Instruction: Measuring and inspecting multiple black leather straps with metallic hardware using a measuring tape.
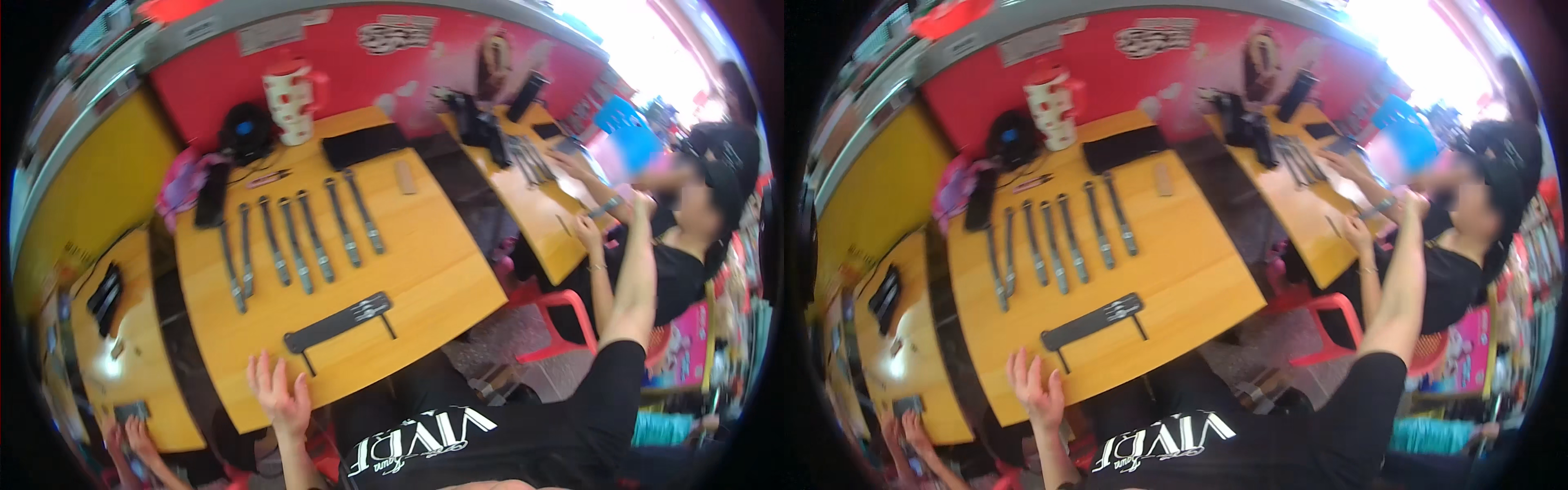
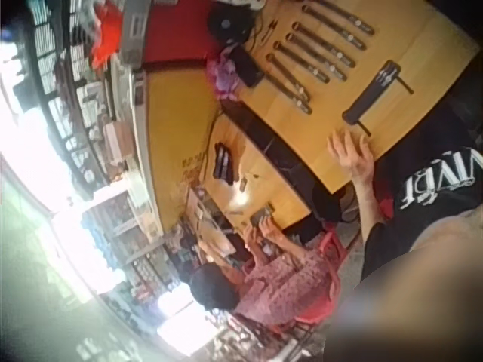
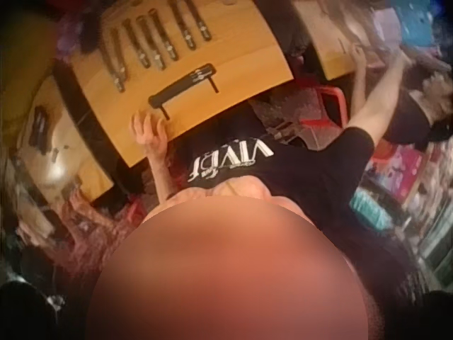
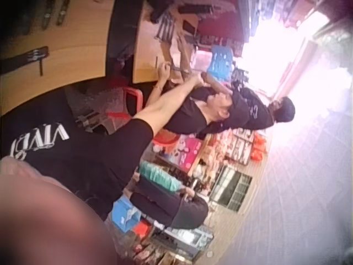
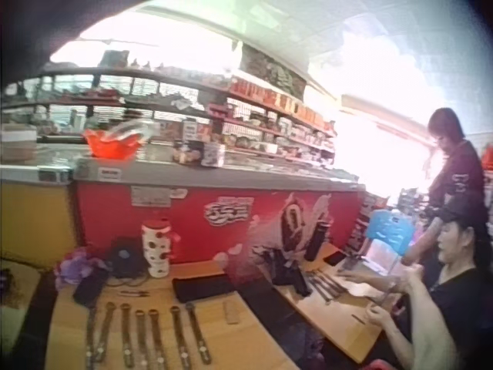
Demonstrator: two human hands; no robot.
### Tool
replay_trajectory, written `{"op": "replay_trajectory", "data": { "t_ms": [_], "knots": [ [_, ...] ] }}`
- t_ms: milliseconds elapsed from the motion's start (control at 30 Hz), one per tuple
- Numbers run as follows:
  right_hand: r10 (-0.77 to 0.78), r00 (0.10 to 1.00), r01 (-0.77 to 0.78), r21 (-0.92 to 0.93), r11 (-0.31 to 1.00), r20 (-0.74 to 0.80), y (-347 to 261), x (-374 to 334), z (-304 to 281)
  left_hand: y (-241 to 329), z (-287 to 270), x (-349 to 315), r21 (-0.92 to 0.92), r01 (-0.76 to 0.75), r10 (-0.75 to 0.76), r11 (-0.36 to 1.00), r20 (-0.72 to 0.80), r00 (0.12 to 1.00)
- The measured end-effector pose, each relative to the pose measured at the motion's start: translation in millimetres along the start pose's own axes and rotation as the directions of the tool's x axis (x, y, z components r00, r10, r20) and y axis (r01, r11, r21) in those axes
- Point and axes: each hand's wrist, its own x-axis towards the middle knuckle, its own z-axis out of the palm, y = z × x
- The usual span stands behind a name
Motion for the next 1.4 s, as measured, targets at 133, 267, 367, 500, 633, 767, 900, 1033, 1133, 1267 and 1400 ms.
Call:
{"op": "replay_trajectory", "data": {
  "t_ms": [133, 267, 367, 500, 633, 767, 900, 1033, 1133, 1267, 1400],
  "knots": [
    [0.149, 0.979, -0.155, 0.035, 0.987, 0.14, 25, 3, 61, -6, -71, -44, 0.127, 0.094, -0.083, 0.987, -0.091, 0.992],
    [0.111, 0.991, -0.123, 0.178, 0.976, 0.077, 42, -10, 74, 17, -132, -83, 0.206, 0.13, -0.099, 0.97, -0.156, 0.983],
    [0.086, 0.996, -0.075, 0.242, 0.967, -0.033, 47, 3, 71, 40, -160, -113, 0.235, 0.153, -0.115, 0.96, -0.167, 0.979],
    [0.112, 0.974, -0.087, 0.128, 0.988, -0.198, 52, 41, 55, 66, -179, -140, 0.265, 0.185, -0.144, 0.946, -0.166, 0.975],
    [0.222, 0.957, -0.192, 0.164, 0.967, -0.187, 66, 65, 49, 90, -198, -160, 0.309, 0.205, -0.15, 0.929, -0.192, 0.97],
    [0.218, 0.953, -0.187, 0.159, 0.969, -0.21, 86, 91, 40, 111, -204, -169, 0.328, 0.213, -0.147, 0.92, -0.215, 0.965],
    [0.22, 0.935, -0.185, 0.146, 0.972, -0.277, 101, 139, 7, 125, -183, -143, 0.273, 0.136, -0.066, 0.952, -0.252, 0.966],
    [0.224, 0.871, -0.199, 0.104, 0.975, -0.438, 107, 199, -33, 134, -144, -96, 0.21, 0.095, -0.036, 0.973, -0.267, 0.963],
    [0.255, 0.84, -0.248, 0.08, 0.966, -0.479, 128, 237, -48, 139, -119, -73, 0.197, 0.11, -0.056, 0.974, -0.261, 0.964],
    [0.235, 0.814, -0.293, -0.026, 0.956, -0.531, 172, 278, -83, 134, -93, -46, 0.15, 0.089, -0.049, 0.985, -0.252, 0.967],
    [-0.033, 0.765, -0.133, -0.207, 0.969, -0.643, 203, 262, -223, 133, -45, 2, 0.044, -0.037, 0.044, 0.998, -0.174, 0.984]
  ]
}}
